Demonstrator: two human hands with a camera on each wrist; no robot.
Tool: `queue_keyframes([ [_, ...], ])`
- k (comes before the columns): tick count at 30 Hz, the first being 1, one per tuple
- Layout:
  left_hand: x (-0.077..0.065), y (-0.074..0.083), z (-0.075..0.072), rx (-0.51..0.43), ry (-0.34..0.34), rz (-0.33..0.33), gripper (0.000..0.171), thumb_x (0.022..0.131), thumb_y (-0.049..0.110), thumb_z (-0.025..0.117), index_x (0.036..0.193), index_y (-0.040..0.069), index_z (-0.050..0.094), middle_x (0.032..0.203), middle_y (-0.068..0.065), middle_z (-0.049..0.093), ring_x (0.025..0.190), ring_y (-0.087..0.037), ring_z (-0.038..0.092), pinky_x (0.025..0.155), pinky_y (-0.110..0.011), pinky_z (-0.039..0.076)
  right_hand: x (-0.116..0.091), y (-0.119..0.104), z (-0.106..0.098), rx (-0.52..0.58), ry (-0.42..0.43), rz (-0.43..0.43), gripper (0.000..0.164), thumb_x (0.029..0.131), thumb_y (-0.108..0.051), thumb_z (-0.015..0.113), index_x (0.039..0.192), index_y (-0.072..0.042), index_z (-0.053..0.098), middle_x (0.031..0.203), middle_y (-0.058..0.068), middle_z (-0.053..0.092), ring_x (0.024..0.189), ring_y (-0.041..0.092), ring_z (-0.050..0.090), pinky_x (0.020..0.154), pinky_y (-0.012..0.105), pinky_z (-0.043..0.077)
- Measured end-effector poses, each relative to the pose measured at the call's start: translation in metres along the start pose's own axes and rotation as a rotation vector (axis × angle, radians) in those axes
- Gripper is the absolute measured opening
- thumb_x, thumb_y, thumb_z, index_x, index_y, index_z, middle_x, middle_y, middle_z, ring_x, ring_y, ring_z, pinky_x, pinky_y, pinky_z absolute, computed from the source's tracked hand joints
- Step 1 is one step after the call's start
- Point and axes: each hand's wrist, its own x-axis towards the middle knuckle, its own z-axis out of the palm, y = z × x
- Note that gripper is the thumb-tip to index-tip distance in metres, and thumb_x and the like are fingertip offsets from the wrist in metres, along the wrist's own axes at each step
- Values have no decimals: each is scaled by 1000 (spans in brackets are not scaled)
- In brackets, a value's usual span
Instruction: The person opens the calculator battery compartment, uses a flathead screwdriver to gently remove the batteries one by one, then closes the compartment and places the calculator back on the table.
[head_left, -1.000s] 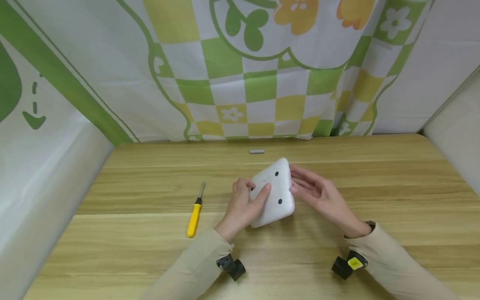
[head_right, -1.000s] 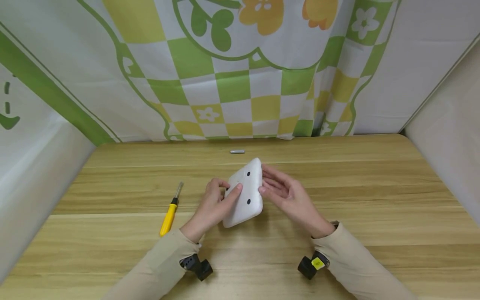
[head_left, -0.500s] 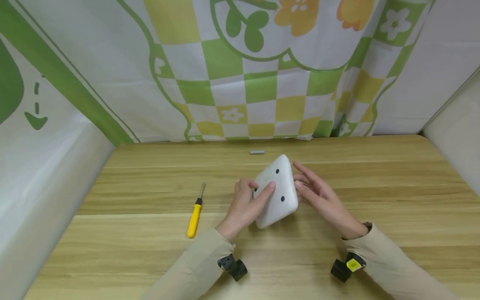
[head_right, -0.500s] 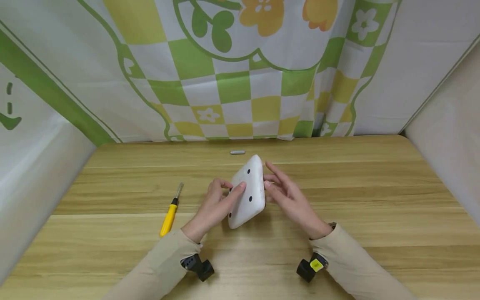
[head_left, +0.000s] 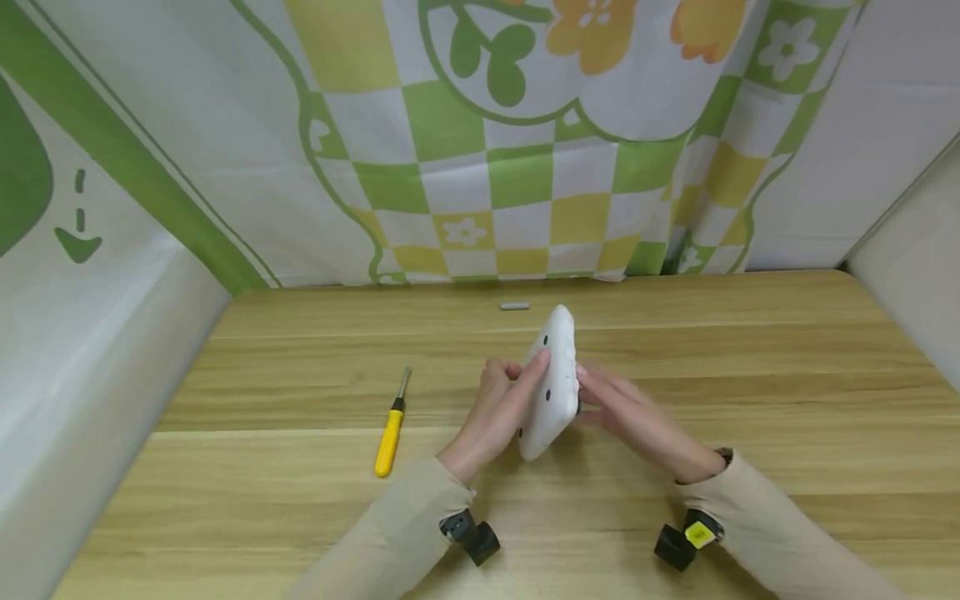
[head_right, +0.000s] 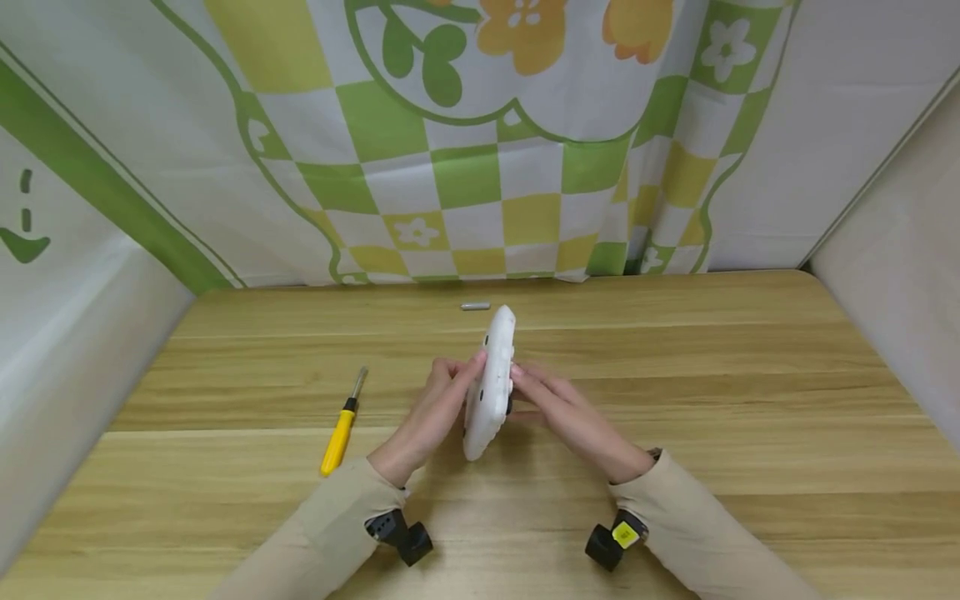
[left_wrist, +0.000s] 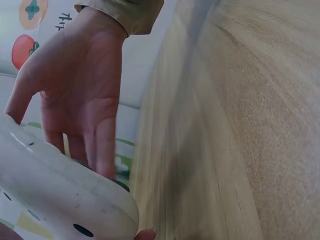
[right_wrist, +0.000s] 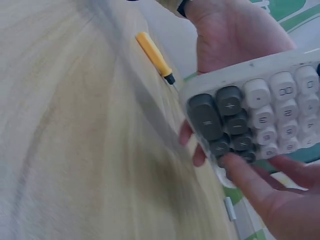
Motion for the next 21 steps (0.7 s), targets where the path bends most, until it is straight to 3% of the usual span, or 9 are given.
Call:
queue_keyframes([
  [8,-1,0,2,-9,-25,19,65,93,62,39,114,1,39,109,-17,45,96,-26,50,75,-32,44,4,7,8,92,-111,70,66,104,-47,18,154,-6,3,152,32,20,136,47,30,105,51,40],
  [17,-2,-1,3,-30,-60,59,68,95,61,34,120,-2,37,113,-20,46,104,-27,50,89,-41,45,7,9,15,49,-99,86,71,101,-54,13,153,-6,3,151,31,23,134,47,33,100,50,45],
  [21,-5,0,1,-1,-88,49,72,95,64,30,125,-1,36,118,-21,49,106,-27,52,86,-39,47,7,10,16,22,-82,97,71,101,-54,13,154,-8,2,151,30,24,135,45,33,99,49,45],
])
